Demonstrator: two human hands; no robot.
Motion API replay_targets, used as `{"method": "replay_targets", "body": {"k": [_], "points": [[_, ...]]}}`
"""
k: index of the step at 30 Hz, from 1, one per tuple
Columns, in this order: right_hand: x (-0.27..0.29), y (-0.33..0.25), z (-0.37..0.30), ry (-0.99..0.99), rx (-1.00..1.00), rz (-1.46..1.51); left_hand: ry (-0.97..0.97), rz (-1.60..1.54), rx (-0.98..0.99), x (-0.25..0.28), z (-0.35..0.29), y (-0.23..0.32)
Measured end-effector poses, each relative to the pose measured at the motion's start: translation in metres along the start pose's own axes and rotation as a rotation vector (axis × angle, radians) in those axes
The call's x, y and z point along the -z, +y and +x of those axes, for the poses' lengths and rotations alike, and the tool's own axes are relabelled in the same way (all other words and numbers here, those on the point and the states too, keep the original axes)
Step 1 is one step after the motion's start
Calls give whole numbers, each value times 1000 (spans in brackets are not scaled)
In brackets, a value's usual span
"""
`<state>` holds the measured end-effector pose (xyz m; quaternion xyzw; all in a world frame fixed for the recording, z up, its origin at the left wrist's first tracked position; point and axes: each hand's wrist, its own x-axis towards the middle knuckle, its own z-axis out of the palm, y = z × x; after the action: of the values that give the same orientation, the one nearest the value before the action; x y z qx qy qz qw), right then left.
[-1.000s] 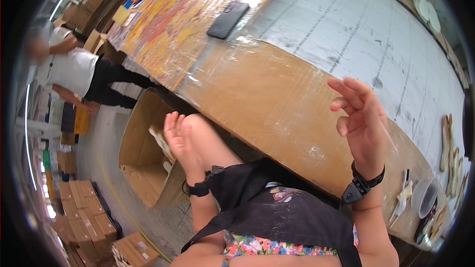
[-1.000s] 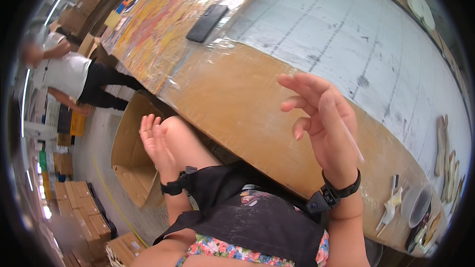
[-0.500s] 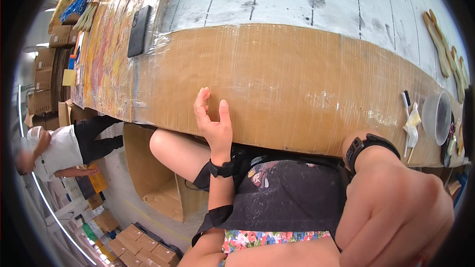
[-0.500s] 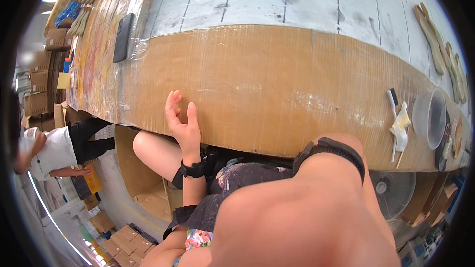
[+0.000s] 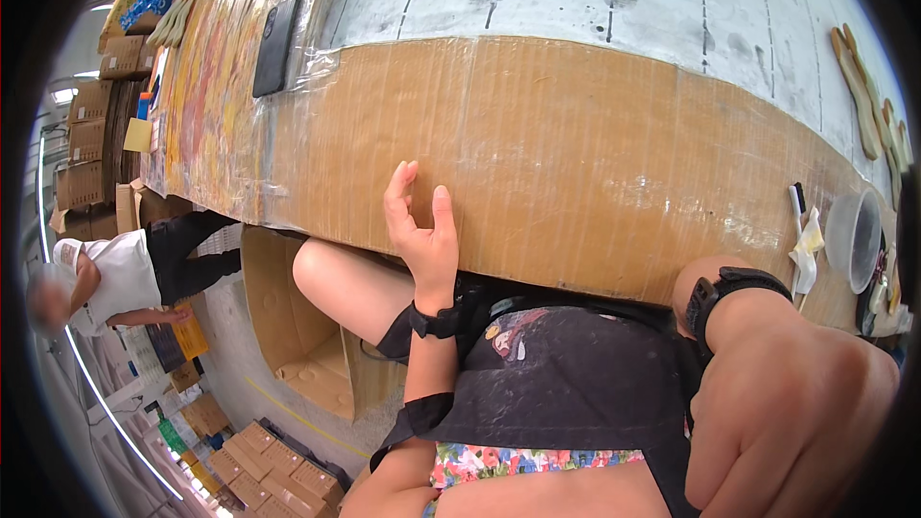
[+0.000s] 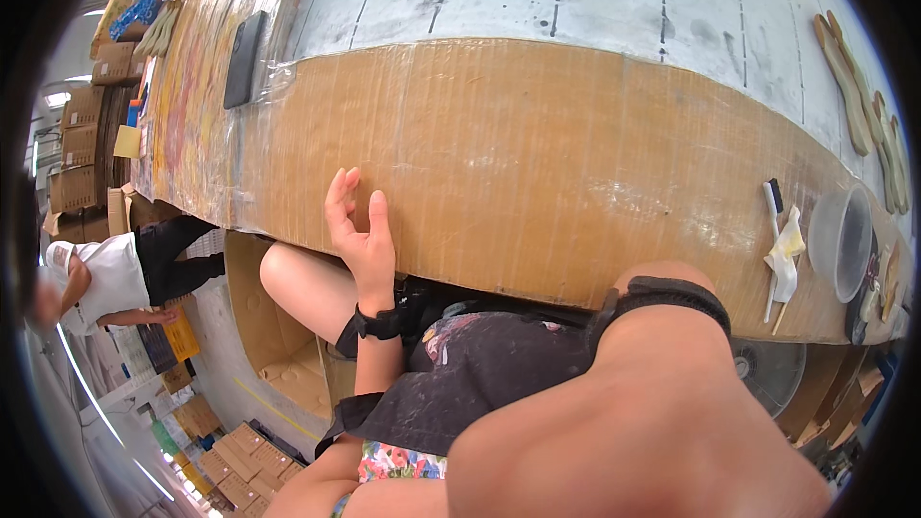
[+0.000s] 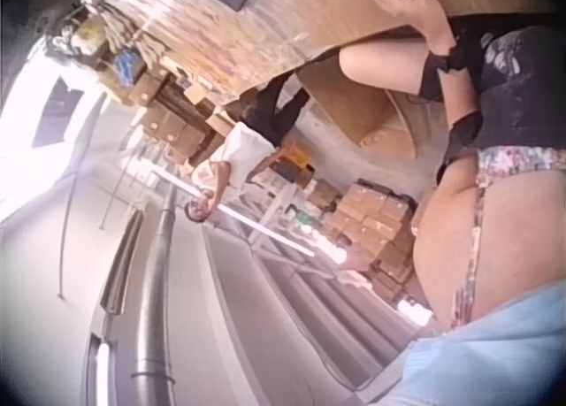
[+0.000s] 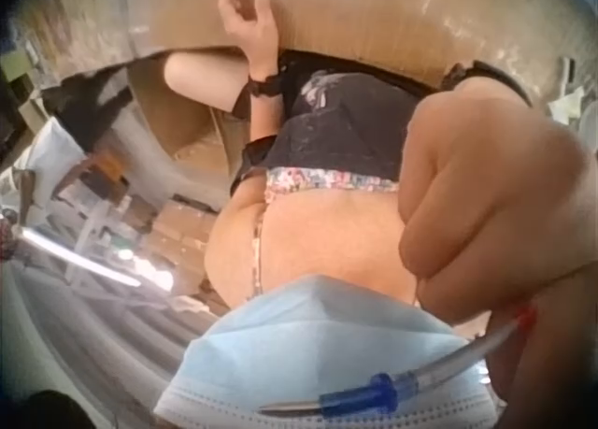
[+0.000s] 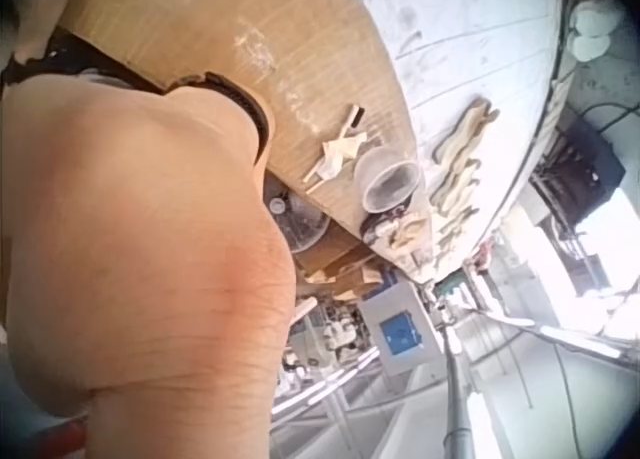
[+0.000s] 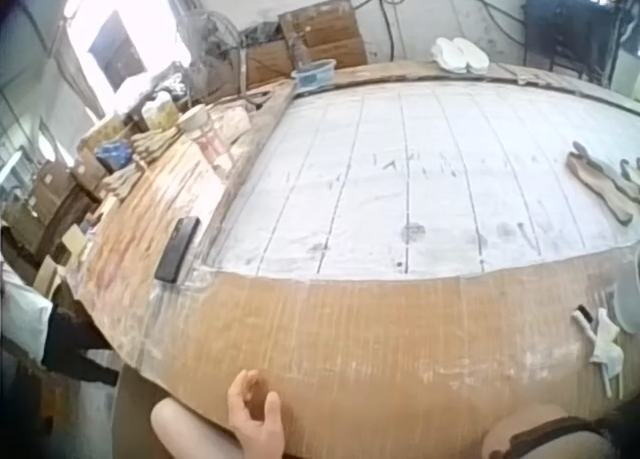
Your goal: The person picks up shoe soles from a conveyor belt, compares them by holding them together, and marks the belt with a pen before returning the soles.
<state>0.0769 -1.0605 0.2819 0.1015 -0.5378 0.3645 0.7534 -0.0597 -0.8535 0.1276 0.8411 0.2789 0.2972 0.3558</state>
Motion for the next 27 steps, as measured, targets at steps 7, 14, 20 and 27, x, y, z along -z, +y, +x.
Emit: {"method": "replay_targets", "body": {"k": [7, 14, 20, 27], "points": [[-2, -2, 1, 104, -70, -58, -13, -14, -15, -5, 0, 1], [-1, -8, -3, 199, -190, -272, -2, -30, 18, -6, -2, 3], [6, -9, -1, 274, -297, -455, -9, -9, 4, -7, -2, 5], [10, -13, -2, 356, -425, -667, -7, 15, -21, -8, -4, 5]]}}
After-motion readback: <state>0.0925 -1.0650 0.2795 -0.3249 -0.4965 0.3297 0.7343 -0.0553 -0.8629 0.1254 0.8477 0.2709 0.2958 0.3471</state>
